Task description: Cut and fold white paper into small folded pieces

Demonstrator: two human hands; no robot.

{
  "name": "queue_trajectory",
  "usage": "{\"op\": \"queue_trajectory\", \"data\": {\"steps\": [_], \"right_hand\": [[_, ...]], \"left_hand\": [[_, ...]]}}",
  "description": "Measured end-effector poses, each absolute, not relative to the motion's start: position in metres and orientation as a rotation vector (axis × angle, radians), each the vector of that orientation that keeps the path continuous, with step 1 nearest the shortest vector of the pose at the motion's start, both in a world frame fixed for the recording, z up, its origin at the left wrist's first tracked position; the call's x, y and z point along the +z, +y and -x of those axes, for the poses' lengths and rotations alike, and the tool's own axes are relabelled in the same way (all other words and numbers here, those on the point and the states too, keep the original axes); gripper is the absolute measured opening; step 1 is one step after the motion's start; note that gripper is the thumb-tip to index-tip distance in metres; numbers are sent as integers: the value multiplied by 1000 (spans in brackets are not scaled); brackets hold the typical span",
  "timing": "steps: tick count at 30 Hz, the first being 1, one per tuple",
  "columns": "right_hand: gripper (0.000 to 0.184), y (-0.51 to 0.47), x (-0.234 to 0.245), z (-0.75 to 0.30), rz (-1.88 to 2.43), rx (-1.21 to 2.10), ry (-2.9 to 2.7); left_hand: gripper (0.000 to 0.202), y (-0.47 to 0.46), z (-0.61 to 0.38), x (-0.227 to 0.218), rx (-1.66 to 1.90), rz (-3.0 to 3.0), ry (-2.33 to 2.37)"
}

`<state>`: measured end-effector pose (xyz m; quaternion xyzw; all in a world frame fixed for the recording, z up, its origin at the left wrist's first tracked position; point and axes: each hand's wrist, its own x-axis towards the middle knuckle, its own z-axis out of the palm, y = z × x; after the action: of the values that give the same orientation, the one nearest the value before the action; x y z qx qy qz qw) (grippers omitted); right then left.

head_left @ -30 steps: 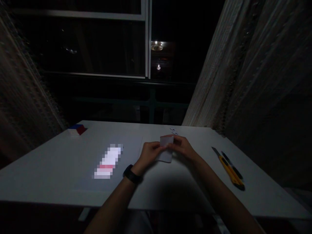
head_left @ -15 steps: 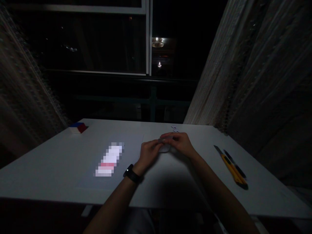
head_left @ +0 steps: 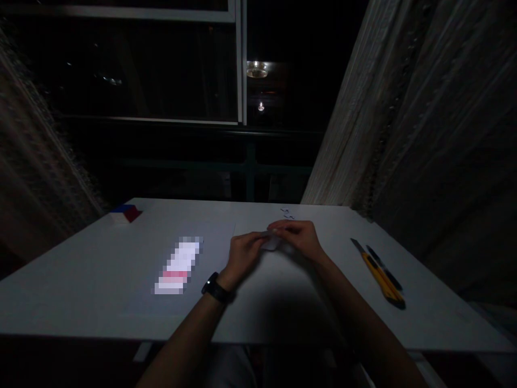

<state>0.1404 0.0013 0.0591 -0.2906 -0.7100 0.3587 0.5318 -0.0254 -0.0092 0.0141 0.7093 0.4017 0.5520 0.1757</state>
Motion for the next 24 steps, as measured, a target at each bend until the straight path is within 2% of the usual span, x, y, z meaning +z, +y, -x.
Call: {"op": "queue_trajectory", "data": {"steps": [24], "right_hand": [[5, -1, 63, -146, 582, 854, -1678]], "left_hand": [[22, -12, 25, 16, 1599, -2044, 1142]]}}
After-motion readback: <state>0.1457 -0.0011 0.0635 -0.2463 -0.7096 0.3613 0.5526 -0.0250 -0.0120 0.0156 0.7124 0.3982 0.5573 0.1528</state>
